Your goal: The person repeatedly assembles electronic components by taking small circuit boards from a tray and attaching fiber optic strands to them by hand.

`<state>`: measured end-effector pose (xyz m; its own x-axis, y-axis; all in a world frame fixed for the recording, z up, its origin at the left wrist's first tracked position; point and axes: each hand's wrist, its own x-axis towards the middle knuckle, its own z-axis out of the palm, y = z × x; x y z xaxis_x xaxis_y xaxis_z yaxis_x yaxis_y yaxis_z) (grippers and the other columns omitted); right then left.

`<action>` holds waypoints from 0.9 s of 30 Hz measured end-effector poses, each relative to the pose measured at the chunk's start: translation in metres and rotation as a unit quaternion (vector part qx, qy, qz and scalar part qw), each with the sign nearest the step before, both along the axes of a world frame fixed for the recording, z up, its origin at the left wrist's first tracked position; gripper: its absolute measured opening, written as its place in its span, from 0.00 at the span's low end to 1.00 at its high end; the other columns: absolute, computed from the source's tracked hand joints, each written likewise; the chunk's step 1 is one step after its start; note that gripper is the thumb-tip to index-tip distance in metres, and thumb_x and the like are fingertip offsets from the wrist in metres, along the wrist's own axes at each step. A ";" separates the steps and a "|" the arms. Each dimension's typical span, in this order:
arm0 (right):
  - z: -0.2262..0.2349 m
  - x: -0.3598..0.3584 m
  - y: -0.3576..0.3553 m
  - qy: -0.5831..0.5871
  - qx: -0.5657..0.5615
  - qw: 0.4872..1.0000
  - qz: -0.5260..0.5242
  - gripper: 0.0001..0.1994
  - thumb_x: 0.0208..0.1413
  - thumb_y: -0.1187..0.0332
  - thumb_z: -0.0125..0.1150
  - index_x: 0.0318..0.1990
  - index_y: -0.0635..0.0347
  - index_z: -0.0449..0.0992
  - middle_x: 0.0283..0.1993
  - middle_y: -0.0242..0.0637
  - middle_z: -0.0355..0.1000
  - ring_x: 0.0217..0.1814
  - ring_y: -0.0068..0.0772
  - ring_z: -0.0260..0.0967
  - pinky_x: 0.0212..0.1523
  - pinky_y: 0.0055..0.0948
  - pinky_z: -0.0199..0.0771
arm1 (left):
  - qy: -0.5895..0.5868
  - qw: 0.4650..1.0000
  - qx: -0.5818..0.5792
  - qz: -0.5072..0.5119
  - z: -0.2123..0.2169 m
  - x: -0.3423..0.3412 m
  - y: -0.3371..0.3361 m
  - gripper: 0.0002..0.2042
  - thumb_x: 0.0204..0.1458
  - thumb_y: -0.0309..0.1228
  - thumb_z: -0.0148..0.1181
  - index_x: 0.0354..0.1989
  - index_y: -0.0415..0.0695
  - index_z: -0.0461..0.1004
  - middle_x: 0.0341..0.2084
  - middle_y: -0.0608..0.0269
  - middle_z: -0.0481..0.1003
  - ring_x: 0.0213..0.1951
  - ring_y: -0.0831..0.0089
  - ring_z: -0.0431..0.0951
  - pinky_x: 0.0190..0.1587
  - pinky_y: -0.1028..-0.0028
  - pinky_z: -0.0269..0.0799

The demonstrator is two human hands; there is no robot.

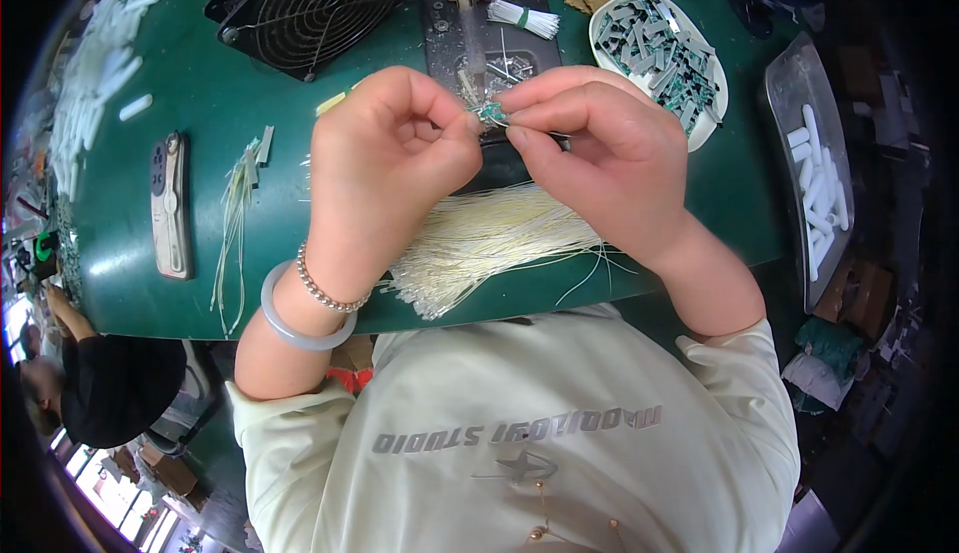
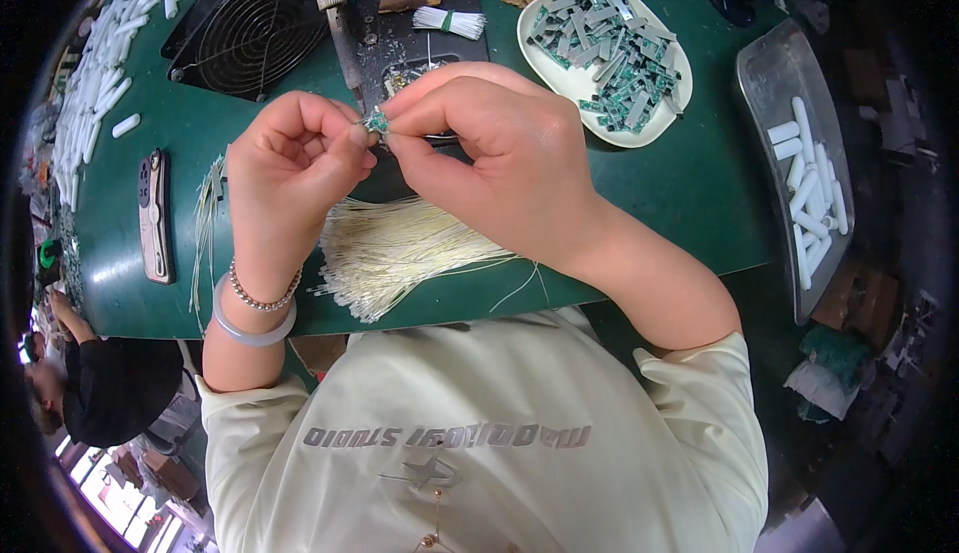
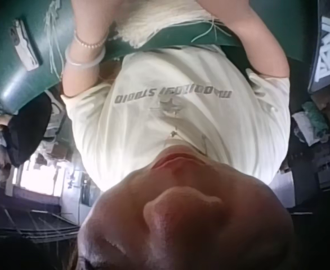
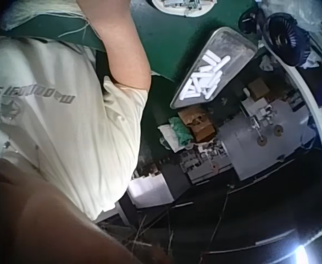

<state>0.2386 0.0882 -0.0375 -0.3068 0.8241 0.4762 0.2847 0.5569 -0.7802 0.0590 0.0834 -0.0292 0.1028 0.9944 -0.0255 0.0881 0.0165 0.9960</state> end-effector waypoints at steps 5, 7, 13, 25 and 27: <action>0.000 -0.001 0.000 0.006 -0.001 1.000 -0.007 0.07 0.44 0.83 0.63 0.32 0.65 0.75 0.39 0.40 0.74 0.35 0.19 0.71 0.24 0.13 0.70 | 0.027 0.999 0.044 0.006 -0.003 0.000 0.000 0.05 0.43 0.19 0.62 0.25 0.38 0.70 0.20 0.69 0.74 0.23 0.87 0.73 0.26 0.86 0.70; -0.001 -0.001 0.000 0.010 -0.006 1.000 -0.008 0.07 0.44 0.83 0.63 0.32 0.65 0.75 0.39 0.40 0.74 0.35 0.19 0.71 0.24 0.13 0.70 | 0.030 0.998 0.049 0.011 -0.003 0.001 0.001 0.05 0.43 0.19 0.62 0.25 0.38 0.70 0.20 0.69 0.74 0.23 0.87 0.73 0.26 0.86 0.70; 0.000 -0.001 0.001 0.011 -0.015 1.000 -0.012 0.07 0.44 0.83 0.63 0.32 0.65 0.76 0.39 0.40 0.74 0.34 0.18 0.70 0.24 0.13 0.70 | 0.050 0.996 0.069 0.018 -0.002 0.000 0.003 0.05 0.42 0.20 0.62 0.24 0.38 0.71 0.19 0.69 0.74 0.22 0.87 0.73 0.26 0.86 0.69; 0.000 -0.007 0.003 0.057 0.009 0.997 -0.050 0.04 0.41 0.78 0.64 0.27 0.61 0.77 0.33 0.35 0.76 0.20 0.13 0.64 0.17 0.14 0.61 | 0.045 0.996 0.069 0.022 0.006 0.002 0.003 0.06 0.41 0.19 0.62 0.23 0.38 0.70 0.19 0.70 0.73 0.22 0.87 0.72 0.25 0.86 0.69; 0.000 -0.006 0.003 0.048 0.017 0.998 -0.047 0.04 0.41 0.78 0.64 0.27 0.61 0.77 0.33 0.35 0.76 0.20 0.13 0.64 0.17 0.14 0.62 | 0.049 0.996 0.070 0.021 0.006 0.002 0.002 0.06 0.41 0.19 0.62 0.23 0.39 0.70 0.19 0.69 0.73 0.22 0.87 0.72 0.25 0.86 0.69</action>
<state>0.2322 0.0916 -0.0376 -0.1807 0.8296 0.5282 0.2623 0.5583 -0.7871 0.0606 0.0854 -0.0231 0.0644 0.9924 0.1049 0.1881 -0.1153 0.9754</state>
